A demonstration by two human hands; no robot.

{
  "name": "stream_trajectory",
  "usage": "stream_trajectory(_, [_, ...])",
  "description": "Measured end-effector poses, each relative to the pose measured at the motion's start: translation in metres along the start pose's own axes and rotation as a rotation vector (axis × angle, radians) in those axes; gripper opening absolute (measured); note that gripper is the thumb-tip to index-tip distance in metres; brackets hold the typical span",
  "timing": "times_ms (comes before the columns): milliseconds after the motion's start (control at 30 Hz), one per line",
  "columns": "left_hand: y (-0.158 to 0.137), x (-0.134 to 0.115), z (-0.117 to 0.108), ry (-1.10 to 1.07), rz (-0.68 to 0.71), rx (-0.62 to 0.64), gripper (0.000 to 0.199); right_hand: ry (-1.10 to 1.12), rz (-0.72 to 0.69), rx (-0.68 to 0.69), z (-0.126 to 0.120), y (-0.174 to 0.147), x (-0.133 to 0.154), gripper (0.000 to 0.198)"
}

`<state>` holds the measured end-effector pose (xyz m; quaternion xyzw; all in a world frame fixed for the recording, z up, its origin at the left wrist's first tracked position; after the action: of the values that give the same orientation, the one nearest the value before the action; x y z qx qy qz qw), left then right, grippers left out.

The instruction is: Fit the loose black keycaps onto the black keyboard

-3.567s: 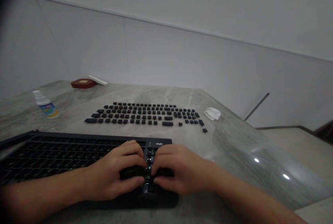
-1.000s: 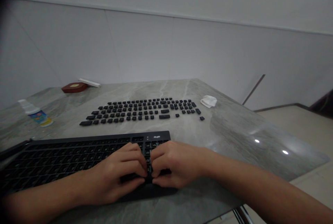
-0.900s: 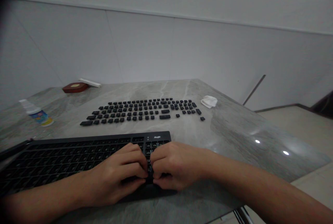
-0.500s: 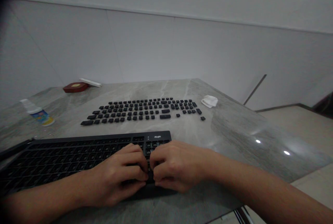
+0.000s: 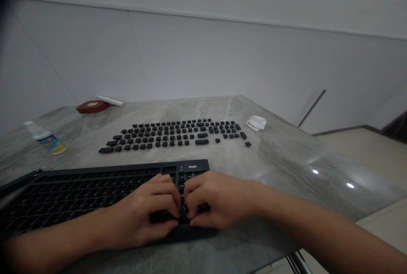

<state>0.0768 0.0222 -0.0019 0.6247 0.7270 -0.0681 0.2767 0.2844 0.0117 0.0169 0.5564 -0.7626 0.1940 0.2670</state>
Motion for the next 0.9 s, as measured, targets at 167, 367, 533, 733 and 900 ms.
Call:
stream_trajectory(167, [-0.0005, -0.0046, -0.0026, 0.063, -0.004, 0.024, 0.007, 0.021, 0.015, 0.004, 0.0008, -0.0008, -0.0005, 0.009])
stream_trajectory(367, [-0.0003, -0.0041, -0.0001, 0.027, 0.007, -0.008, 0.008, 0.019, 0.051, -0.023, 0.0007, 0.0002, 0.0030, 0.002])
stream_trajectory(533, [0.0010, -0.0016, 0.0014, -0.089, -0.032, -0.023, 0.007, 0.044, 0.175, 0.004, -0.0016, 0.0025, 0.0049, 0.018])
stream_trajectory(733, [-0.0015, -0.0005, 0.0012, -0.075, -0.057, -0.012, 0.007, 0.073, 0.155, 0.009, -0.0035, 0.0022, 0.0040, 0.015])
stream_trajectory(900, [-0.0017, -0.0014, 0.0015, -0.069, -0.048, -0.011, 0.008, 0.078, 0.053, -0.009, -0.0021, 0.0011, 0.0004, 0.006])
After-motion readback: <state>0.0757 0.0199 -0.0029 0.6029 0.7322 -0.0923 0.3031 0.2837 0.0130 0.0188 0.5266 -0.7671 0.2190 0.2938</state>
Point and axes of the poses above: each hand's wrist, its own y-axis towards the middle knuckle, its own z-axis out of the palm, x = y × z, the point moved 2 cm from there along y, towards the middle knuckle, and after that the axes turned 14 degrees about x, right-handed, at the moved point
